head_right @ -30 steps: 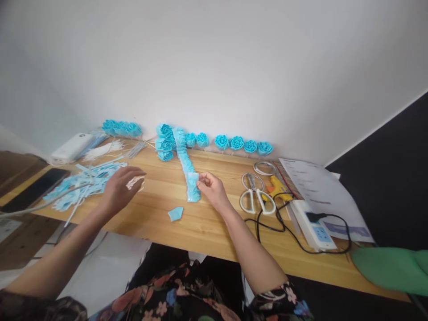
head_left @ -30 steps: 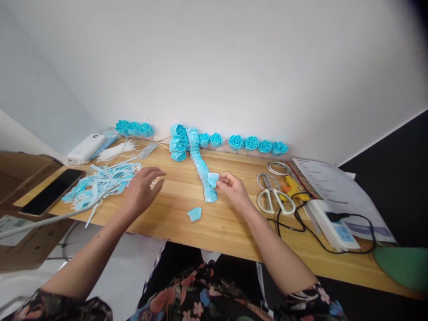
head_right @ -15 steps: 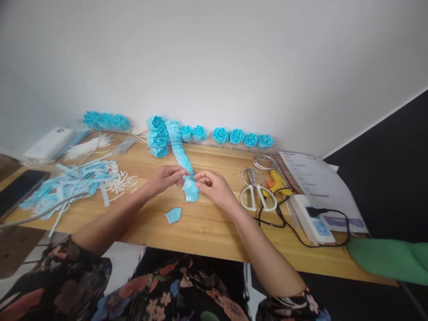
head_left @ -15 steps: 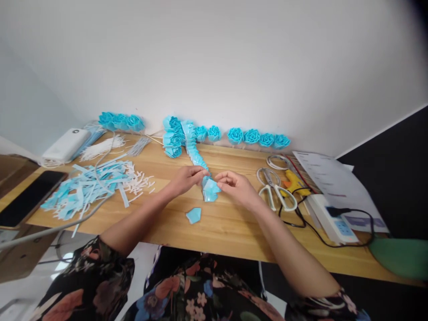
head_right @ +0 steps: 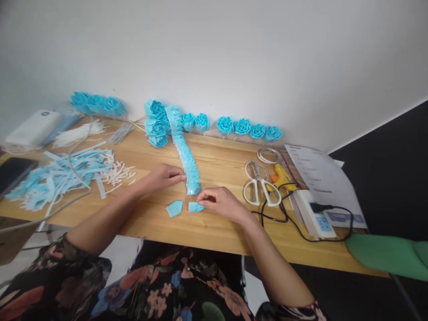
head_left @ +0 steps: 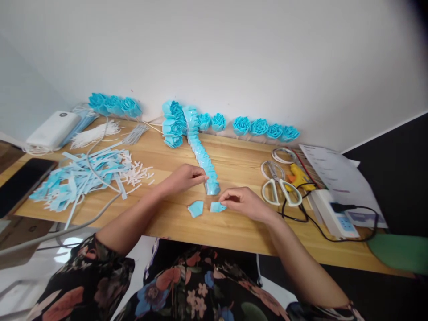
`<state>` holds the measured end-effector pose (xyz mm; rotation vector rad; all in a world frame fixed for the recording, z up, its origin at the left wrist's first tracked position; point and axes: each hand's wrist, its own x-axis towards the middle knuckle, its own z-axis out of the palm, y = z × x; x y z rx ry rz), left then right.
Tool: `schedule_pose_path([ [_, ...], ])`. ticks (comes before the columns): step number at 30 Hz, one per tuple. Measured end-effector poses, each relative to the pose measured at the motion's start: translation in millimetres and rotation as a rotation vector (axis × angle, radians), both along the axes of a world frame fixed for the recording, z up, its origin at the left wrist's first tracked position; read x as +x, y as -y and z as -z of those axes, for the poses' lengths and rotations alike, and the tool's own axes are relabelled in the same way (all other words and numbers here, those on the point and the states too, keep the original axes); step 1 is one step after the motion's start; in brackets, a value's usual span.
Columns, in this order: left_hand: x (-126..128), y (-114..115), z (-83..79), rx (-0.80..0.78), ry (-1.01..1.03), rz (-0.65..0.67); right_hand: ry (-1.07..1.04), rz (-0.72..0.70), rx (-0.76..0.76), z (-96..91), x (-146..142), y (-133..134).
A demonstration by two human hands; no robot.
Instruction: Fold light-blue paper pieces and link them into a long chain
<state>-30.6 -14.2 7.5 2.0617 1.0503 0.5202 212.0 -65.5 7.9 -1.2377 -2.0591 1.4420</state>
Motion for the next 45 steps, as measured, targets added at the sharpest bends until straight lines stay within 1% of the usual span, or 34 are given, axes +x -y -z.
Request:
schedule_pose_path([
  [2,0,0,2.0,-0.012,-0.06,0.062,0.015,-0.019,0.049,-0.8,-1,-3],
  [4,0,1,2.5,-0.02,-0.114,0.094,0.018,-0.022,0.097,-1.0,-3,-6],
  [8,-1,0,2.2,0.0,-0.207,0.099,0.026,0.004,0.202,5.4,-10,-11],
  [12,-3,-2,3.0,0.017,-0.238,0.131,0.032,0.032,0.275,15.7,-12,-12],
  [15,-3,-2,3.6,0.021,-0.257,0.138,-0.004,0.049,0.271,18.6,-10,-12],
  [18,-2,-1,2.9,0.023,-0.281,0.137,-0.03,0.074,0.263,17.6,-10,-13],
  [23,1,1,-0.3,0.021,-0.35,0.125,-0.009,0.102,0.279,17.5,-10,-13],
  [27,3,2,-1.5,0.037,-0.362,0.114,0.0,0.115,0.285,20.0,-11,-12],
  [32,3,3,0.4,0.058,-0.355,0.109,0.02,0.15,0.278,22.0,-12,-12],
  [37,4,4,2.0,0.071,-0.324,0.108,0.04,0.15,0.303,22.1,-13,-13],
  [41,6,6,3.2,0.067,-0.356,0.088,0.042,0.156,0.331,23.6,-13,-13],
  [45,7,7,5.9,0.104,-0.387,0.071,0.044,0.155,0.357,26.7,-14,-14],
])
